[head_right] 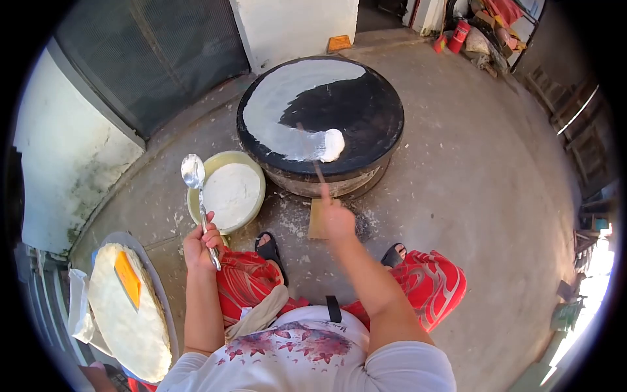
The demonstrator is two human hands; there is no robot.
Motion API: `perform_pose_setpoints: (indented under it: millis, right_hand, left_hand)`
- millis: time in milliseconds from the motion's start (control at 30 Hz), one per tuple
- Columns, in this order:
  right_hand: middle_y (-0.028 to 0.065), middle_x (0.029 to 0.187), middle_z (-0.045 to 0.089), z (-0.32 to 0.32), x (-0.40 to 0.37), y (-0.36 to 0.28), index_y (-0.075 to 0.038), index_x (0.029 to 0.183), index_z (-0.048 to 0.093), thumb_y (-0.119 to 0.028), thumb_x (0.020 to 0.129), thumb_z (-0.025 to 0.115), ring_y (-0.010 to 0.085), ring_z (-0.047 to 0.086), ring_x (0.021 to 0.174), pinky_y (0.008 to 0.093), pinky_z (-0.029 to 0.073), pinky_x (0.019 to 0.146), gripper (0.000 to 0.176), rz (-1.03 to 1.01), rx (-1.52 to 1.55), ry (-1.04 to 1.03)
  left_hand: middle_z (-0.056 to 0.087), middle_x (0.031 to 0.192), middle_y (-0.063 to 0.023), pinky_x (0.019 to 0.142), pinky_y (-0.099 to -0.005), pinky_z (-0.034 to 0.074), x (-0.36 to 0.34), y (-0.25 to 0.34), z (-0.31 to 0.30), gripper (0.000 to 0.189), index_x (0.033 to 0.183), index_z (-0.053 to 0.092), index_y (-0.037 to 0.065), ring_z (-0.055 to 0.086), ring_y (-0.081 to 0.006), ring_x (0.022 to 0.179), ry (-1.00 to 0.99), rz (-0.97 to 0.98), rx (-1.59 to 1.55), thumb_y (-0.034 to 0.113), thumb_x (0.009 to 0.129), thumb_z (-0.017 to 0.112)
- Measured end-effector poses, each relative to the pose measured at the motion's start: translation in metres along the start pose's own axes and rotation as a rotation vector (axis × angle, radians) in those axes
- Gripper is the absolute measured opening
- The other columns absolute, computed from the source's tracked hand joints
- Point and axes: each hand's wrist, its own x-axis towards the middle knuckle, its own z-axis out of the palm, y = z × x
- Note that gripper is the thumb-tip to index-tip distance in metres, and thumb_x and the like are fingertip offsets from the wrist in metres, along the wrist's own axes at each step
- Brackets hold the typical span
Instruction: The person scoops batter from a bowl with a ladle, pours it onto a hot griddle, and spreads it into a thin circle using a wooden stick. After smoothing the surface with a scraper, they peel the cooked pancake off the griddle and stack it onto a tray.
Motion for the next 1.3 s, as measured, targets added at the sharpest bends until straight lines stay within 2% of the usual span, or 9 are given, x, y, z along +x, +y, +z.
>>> perform_pose_setpoints:
  millis: [133, 267, 367, 467, 667, 800, 1033, 1167, 1300]
  right_hand:
    - [0.0167, 0.079, 0.058, -0.014, 0.011, 0.051, -0.018, 0.137, 0.017, -0.005, 0.079, 0.041, 0.0304, 0.06, 0.067, 0.0392, 0.048, 0.056, 0.063, 0.171, 0.054, 0.116]
    - [0.0156, 0.08, 0.06, -0.025, 0.015, 0.042, -0.027, 0.123, 0.044, -0.019, 0.077, 0.048, 0.0327, 0.058, 0.066, 0.0405, 0.046, 0.06, 0.047, 0.619, 1.19, 0.047]
    - [0.0119, 0.072, 0.059, -0.003, -0.01, 0.033, -0.028, 0.119, 0.049, -0.021, 0.076, 0.053, 0.0295, 0.057, 0.061, 0.0407, 0.045, 0.056, 0.043, 0.007, 0.324, 0.251]
    - [0.0109, 0.066, 0.059, -0.009, -0.003, 0.082, -0.032, 0.113, 0.053, -0.021, 0.074, 0.054, 0.0296, 0.057, 0.058, 0.0402, 0.045, 0.053, 0.041, 0.19, 0.079, 0.339]
    - [0.011, 0.066, 0.056, -0.038, 0.024, 0.116, -0.027, 0.119, 0.047, -0.016, 0.073, 0.053, 0.0287, 0.057, 0.061, 0.0396, 0.047, 0.055, 0.047, 0.322, 0.372, 0.341]
    - [0.0077, 0.068, 0.055, -0.031, -0.004, 0.113, -0.03, 0.121, 0.044, -0.015, 0.071, 0.052, 0.0272, 0.057, 0.062, 0.0395, 0.047, 0.055, 0.053, -0.094, 0.117, 0.306]
    - [0.0083, 0.068, 0.055, -0.05, 0.057, 0.179, -0.033, 0.121, 0.045, -0.018, 0.074, 0.051, 0.0275, 0.058, 0.064, 0.0397, 0.047, 0.055, 0.049, 0.332, 0.262, 0.283]
    - [0.0076, 0.066, 0.055, -0.03, 0.028, 0.16, -0.033, 0.119, 0.046, -0.019, 0.075, 0.051, 0.028, 0.058, 0.063, 0.0391, 0.047, 0.055, 0.047, 0.157, 0.469, 0.246]
    - [0.0055, 0.067, 0.055, -0.027, 0.024, 0.239, -0.032, 0.121, 0.045, -0.019, 0.075, 0.05, 0.025, 0.057, 0.064, 0.038, 0.047, 0.054, 0.048, 0.023, -0.023, 0.236]
  left_hand:
    - [0.044, 0.071, -0.0054, 0.039, -0.0204, 0.033, -0.001, -0.002, 0.002, 0.027, 0.107, 0.046, -0.001, 0.038, -0.0092, 0.049, 0.03, -0.003, 0.019, 0.016, 0.09, 0.034]
    - [0.044, 0.071, -0.005, 0.039, -0.0201, 0.033, 0.002, -0.004, 0.003, 0.027, 0.107, 0.045, 0.0, 0.037, -0.0087, 0.049, 0.036, 0.023, 0.037, 0.016, 0.09, 0.033]
    - [0.044, 0.07, -0.0044, 0.038, -0.0201, 0.033, 0.004, -0.005, 0.003, 0.026, 0.107, 0.045, 0.0, 0.037, -0.0082, 0.048, 0.029, 0.01, 0.015, 0.016, 0.09, 0.034]
    - [0.044, 0.07, -0.0042, 0.038, -0.0201, 0.033, 0.005, -0.006, 0.004, 0.026, 0.107, 0.045, 0.0, 0.037, -0.0082, 0.048, 0.05, 0.002, 0.018, 0.016, 0.09, 0.034]
    - [0.044, 0.068, -0.0034, 0.037, -0.0192, 0.033, 0.01, -0.015, 0.012, 0.026, 0.106, 0.046, 0.0, 0.037, -0.0073, 0.047, 0.075, 0.014, 0.045, 0.016, 0.089, 0.036]
    - [0.044, 0.067, -0.0031, 0.037, -0.019, 0.032, 0.009, -0.021, 0.016, 0.025, 0.106, 0.047, 0.0, 0.037, -0.0072, 0.046, 0.104, 0.019, 0.043, 0.015, 0.089, 0.037]
    - [0.045, 0.067, -0.0032, 0.037, -0.0194, 0.032, 0.018, -0.029, 0.02, 0.026, 0.107, 0.048, -0.001, 0.038, -0.0077, 0.047, 0.11, 0.011, 0.027, 0.015, 0.089, 0.037]
    - [0.045, 0.067, -0.0032, 0.037, -0.0195, 0.032, 0.023, -0.031, 0.021, 0.027, 0.108, 0.048, -0.001, 0.038, -0.0077, 0.047, 0.113, 0.0, 0.005, 0.015, 0.089, 0.037]
    - [0.045, 0.066, -0.0032, 0.038, -0.0199, 0.032, 0.026, -0.038, 0.028, 0.028, 0.108, 0.048, -0.001, 0.038, -0.0077, 0.047, 0.132, 0.017, 0.009, 0.014, 0.089, 0.036]
